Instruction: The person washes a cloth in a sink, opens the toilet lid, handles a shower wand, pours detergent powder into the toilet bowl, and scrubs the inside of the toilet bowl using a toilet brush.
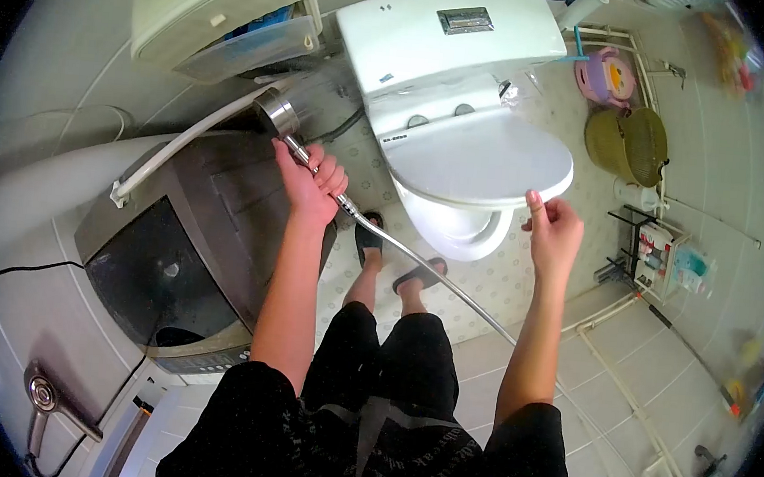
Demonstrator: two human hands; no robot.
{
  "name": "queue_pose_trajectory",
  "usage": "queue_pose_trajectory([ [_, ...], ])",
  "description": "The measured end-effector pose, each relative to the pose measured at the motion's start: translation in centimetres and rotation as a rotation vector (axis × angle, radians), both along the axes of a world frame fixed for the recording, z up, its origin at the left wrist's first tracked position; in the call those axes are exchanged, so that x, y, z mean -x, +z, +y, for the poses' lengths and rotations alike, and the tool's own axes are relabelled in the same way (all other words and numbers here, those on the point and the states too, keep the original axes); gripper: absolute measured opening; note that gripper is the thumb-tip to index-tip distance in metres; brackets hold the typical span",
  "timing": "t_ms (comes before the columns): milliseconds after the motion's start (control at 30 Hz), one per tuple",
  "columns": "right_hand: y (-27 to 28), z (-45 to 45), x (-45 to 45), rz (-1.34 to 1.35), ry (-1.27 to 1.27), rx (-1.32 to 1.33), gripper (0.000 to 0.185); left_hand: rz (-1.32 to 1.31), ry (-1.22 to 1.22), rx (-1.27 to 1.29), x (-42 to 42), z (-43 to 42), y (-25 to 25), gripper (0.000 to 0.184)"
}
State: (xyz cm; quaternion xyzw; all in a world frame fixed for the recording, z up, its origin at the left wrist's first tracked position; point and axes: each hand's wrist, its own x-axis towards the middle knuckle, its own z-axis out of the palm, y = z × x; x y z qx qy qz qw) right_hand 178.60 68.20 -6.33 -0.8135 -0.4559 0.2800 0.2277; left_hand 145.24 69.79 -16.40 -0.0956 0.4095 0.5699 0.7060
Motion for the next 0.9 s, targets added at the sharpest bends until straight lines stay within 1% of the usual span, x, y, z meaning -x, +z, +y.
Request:
queue_pose_trajectory([
  [100, 0.9, 3.5, 1.3, -0.081, 0.063, 0.002, 0.053, -0.004, 0.020, -0.027, 0.4, -0.5, -0.5, 0.072],
  [200, 0.1, 6.6, 1.9, -0.077, 0.135, -0.066, 0.054, 0.037, 0.027, 0.025, 0.5, -1.6, -1.0, 0.073],
  [300, 0.3, 9.5, 3.1, -0.143, 0.167, -0.057, 0.057, 0.057, 0.053, 0.118, 0.1, -3.0, -2.0, 0.073],
  [400, 0.6, 11.5, 4.1, -0.165, 0.164, -0.015, 0.060, 0.013, 0.087, 0.160, -0.6, -4.7, -3.8, 0.073],
  [533, 0.1, 13.1, 4.7, -0.210, 0.180, 0.014, 0.063, 0.023, 0.101, 0.233, -1.6, -7.1, -6.8, 0.072],
  [667, -1.6, 14.7, 4.6, -0.199, 0.227, -0.026, 0.066, 0.014, 0.120, 0.337, -2.7, -9.5, -10.8, 0.073],
  [700, -2.0, 15.0, 4.8, -0.149, 0.205, -0.043, 0.067, 0.005, 0.125, 0.363, -3.1, -10.1, -11.9, 0.073],
  [833, -2.4, 16.4, 5.3, -0.121, 0.202, -0.069, 0.067, 0.001, 0.098, 0.428, -5.1, -12.2, -14.7, 0.073],
  [900, -2.8, 16.6, 5.7, -0.004, 0.158, -0.160, 0.060, -0.011, 0.089, 0.433, -6.3, -13.1, -16.0, 0.073],
])
